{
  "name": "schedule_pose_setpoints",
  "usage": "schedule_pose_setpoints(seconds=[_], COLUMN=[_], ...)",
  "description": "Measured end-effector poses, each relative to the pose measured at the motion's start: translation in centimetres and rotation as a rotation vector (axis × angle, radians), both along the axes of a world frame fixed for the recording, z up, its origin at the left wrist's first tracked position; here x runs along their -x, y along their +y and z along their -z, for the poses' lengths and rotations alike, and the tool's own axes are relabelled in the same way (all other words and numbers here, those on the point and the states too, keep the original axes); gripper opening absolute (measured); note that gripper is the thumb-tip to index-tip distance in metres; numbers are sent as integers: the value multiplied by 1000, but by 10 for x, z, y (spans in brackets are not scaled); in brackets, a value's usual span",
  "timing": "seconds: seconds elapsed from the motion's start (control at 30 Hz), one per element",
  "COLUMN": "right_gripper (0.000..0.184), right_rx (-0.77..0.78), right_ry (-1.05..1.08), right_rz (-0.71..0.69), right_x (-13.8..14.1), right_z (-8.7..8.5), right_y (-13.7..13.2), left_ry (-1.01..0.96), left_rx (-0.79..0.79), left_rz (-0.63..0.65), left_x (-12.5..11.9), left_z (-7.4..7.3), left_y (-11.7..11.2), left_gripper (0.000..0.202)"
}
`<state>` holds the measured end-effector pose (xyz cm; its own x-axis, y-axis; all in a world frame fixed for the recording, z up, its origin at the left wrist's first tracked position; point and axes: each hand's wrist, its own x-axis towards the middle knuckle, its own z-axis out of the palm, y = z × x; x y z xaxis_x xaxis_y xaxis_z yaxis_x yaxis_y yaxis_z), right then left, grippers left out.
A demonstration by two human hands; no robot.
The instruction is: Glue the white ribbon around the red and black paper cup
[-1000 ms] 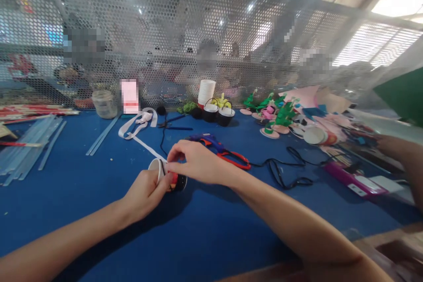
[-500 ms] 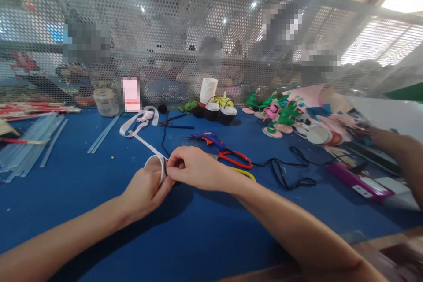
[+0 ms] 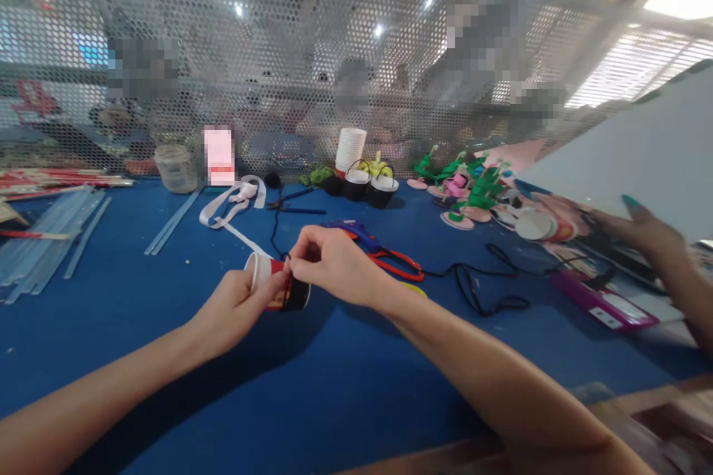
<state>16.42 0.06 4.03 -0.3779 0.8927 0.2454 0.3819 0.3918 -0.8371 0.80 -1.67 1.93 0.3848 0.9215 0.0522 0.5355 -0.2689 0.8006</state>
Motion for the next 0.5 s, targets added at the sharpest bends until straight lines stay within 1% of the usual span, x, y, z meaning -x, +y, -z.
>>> schedule_pose_setpoints(seconds=[0.13,0.2,0.33,0.5], right_gripper=[9,13,14,15], right_rx=[117,147,156,96], right_ry=[255,297,246,162], right_rz=[-128,-152,-77,-33], right_x=[-3,-4,-5,-7], right_z=[2,3,2,-3], right_y=[7,8,7,5], left_ry=[-247,-351,-469,-497], left_rx=[295,401,527,585], left_rz=[-138,-180,-231,-239], left_x=[0,-1,-1,-2], left_z=[-1,0,4,2], left_y=[4,6,7,5], left_gripper=[31,29,26,24])
